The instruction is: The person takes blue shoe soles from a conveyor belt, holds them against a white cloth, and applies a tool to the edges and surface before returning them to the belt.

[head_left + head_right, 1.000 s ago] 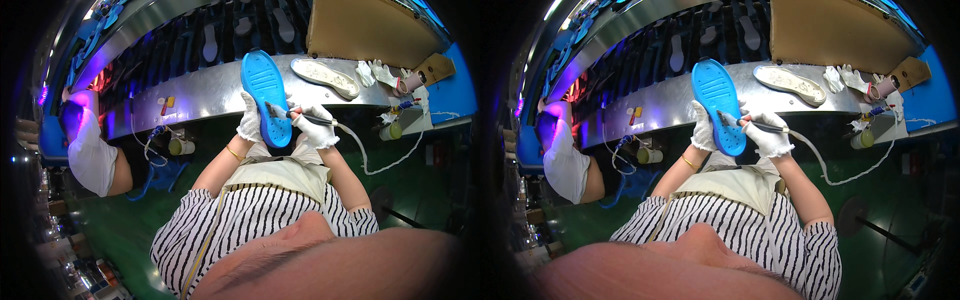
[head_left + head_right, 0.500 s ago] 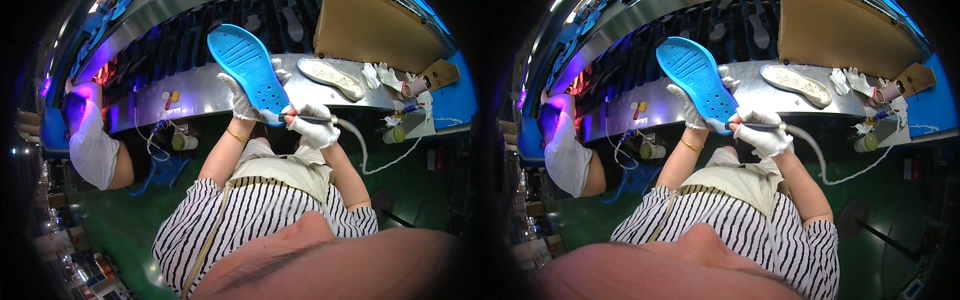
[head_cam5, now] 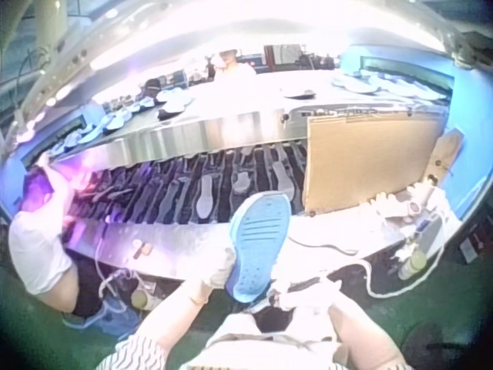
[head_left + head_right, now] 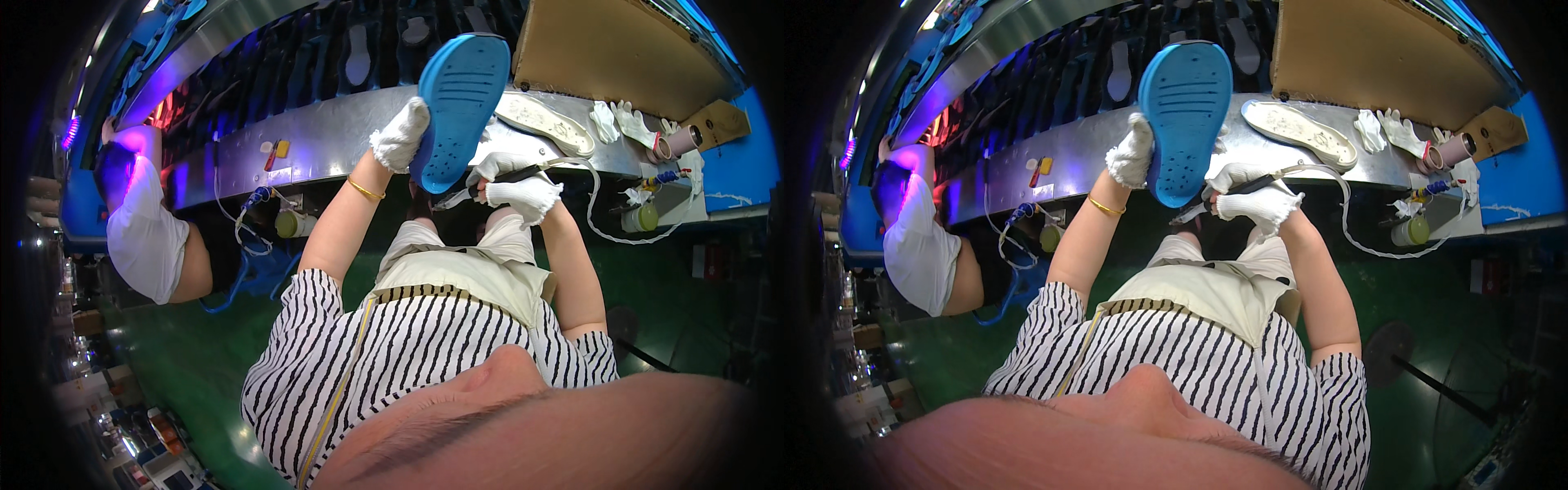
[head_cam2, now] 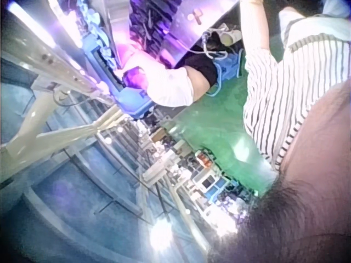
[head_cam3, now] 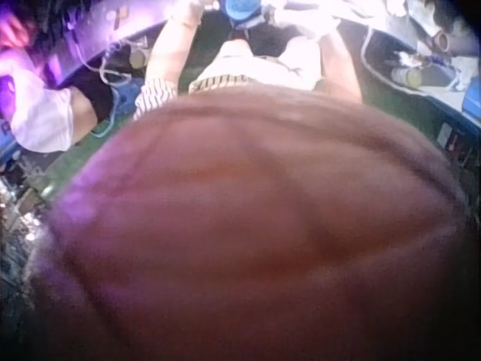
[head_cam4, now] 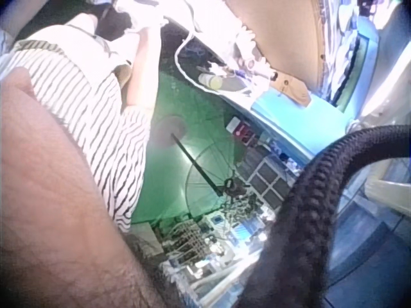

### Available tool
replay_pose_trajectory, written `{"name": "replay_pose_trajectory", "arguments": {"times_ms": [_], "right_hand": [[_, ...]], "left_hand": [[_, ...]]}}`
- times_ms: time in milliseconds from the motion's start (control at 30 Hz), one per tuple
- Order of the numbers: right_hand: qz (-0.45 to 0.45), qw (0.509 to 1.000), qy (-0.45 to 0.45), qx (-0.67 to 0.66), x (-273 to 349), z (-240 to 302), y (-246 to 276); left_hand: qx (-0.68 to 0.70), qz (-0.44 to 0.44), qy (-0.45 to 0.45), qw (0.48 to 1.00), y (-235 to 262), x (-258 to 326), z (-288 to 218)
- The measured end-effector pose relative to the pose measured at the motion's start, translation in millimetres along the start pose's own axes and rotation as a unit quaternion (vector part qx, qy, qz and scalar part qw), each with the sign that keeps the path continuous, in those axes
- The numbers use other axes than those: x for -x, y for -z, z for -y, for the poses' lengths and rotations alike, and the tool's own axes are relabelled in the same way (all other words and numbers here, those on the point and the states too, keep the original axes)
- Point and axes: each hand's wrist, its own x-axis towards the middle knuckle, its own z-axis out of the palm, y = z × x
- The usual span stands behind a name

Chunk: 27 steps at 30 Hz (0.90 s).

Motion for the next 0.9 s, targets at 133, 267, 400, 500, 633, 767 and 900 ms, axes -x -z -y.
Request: {"name": "replay_pose_trajectory", "arguments": {"times_ms": [133, 267, 400, 500, 633, 767, 900], "right_hand": [[-0.08, 0.984, 0.122, 0.103, -0.7, 13.1, -16.3], [-0.068, 0.948, 0.171, 0.259, -4.7, 7.1, -21.0], [-0.051, 0.963, 0.095, 0.246, 0.3, 22.8, -17.3], [-0.101, 0.985, 0.091, 0.107, 1.4, 24.3, -18.8], [-0.086, 0.943, 0.168, 0.273, 2.3, 20.9, -13.5], [-0.081, 0.969, 0.141, 0.185, 2.3, 28.0, 0.3], [-0.109, 0.93, 0.188, 0.297, 1.8, 28.5, 2.7]], "left_hand": [[-0.033, -0.06, 0.054, 0.996, -0.5, -5.3, -1.9], [-0.037, -0.097, 0.19, 0.976, 2.2, -15.3, -8.7], [-0.126, -0.138, 0.206, 0.961, 6.7, -21.4, 1.7], [-0.12, -0.143, 0.198, 0.962, -2.7, -26.5, -1.4], [-0.154, -0.137, 0.253, 0.945, 6.2, -30.0, -1.6], [-0.16, -0.122, 0.217, 0.955, 8.3, -28.1, 1.5], [-0.126, -0.142, 0.226, 0.955, -3.7, -25.7, -12.3]]}}
